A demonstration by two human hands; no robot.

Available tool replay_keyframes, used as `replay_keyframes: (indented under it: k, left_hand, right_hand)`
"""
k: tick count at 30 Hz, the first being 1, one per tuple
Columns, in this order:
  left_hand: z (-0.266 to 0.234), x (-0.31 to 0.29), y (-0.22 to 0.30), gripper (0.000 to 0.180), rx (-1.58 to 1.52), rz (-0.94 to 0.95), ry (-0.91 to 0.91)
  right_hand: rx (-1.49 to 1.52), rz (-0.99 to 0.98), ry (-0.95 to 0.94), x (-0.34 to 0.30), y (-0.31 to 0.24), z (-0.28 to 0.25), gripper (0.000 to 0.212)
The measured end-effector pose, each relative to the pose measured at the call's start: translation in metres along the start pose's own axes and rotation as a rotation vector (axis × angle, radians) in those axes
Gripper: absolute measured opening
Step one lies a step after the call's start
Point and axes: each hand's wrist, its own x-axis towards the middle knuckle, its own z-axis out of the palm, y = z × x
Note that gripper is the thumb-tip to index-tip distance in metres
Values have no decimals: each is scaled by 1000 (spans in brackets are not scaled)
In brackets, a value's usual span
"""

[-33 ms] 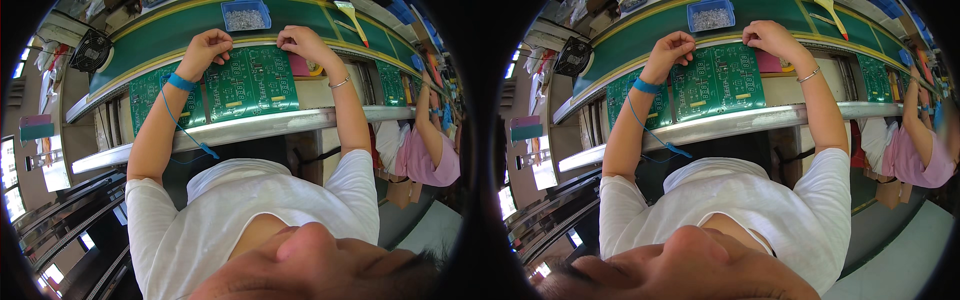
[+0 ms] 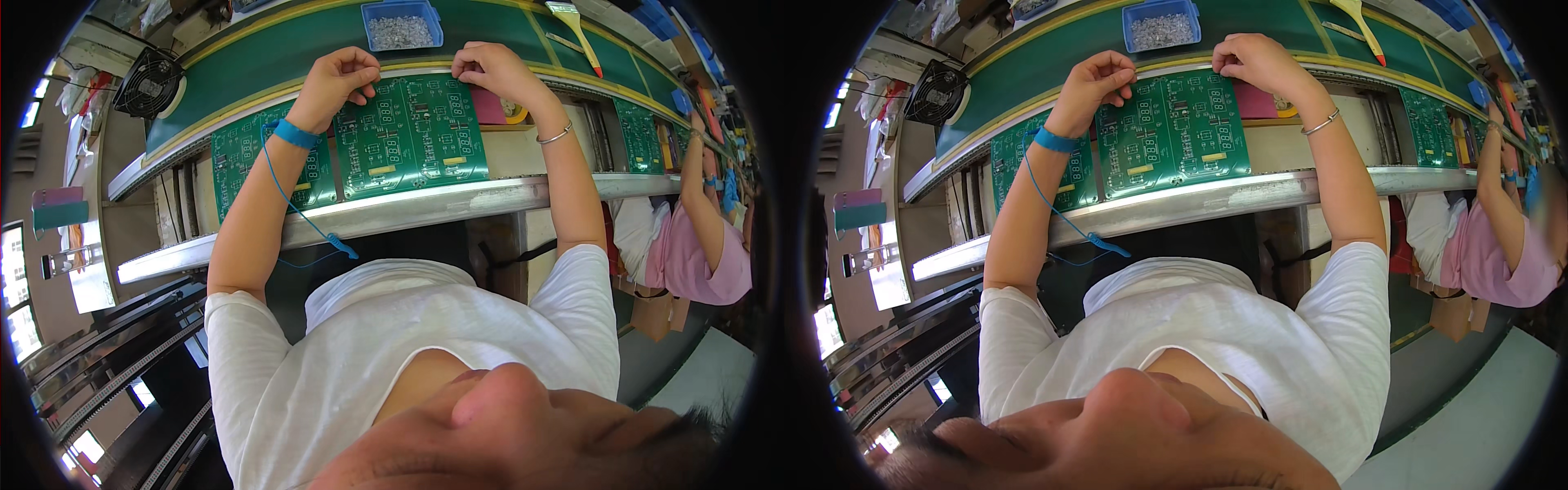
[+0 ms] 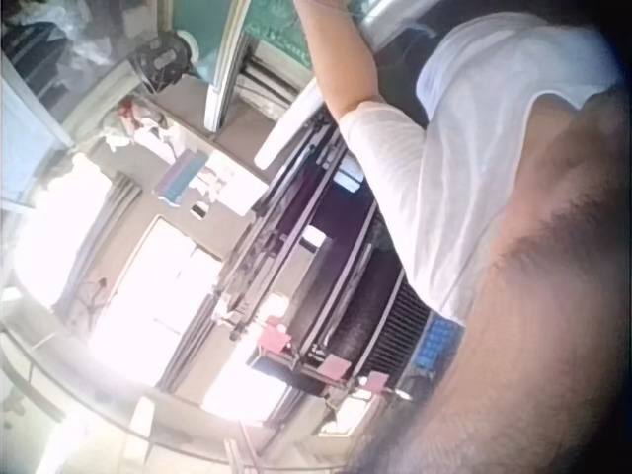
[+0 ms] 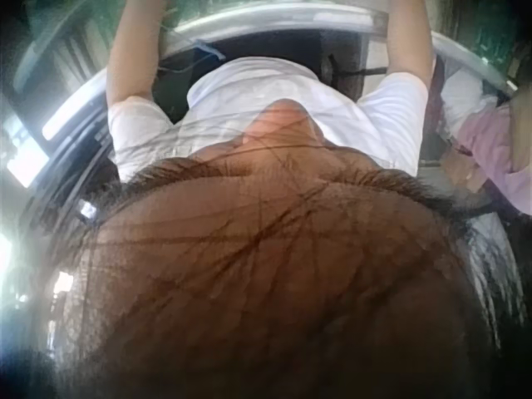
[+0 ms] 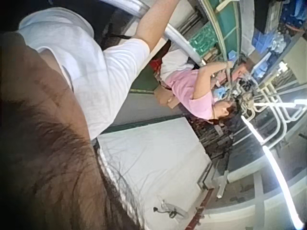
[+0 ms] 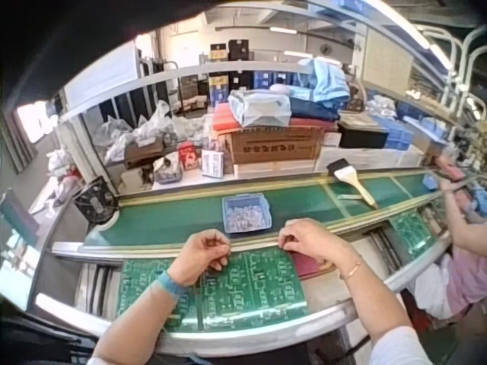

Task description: Placing small electronic components into a printed circuit board on an assembly line.

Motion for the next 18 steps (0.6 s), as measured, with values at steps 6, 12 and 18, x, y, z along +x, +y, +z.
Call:
replay_keyframes:
  k: [6, 12, 18]
  left_hand:
    - [-2, 1, -2, 13, -17, 21, -17]
    - [0, 1, -1, 14, -29, 33, -13]
    - [1, 0, -2, 11, 9, 30, -18]
  right_hand:
    - [5, 11, 4, 1, 3, 2, 6]
    - [-45, 34, 11, 0, 8, 2, 7]
    - [-107, -12, 13, -2, -4, 0, 7]
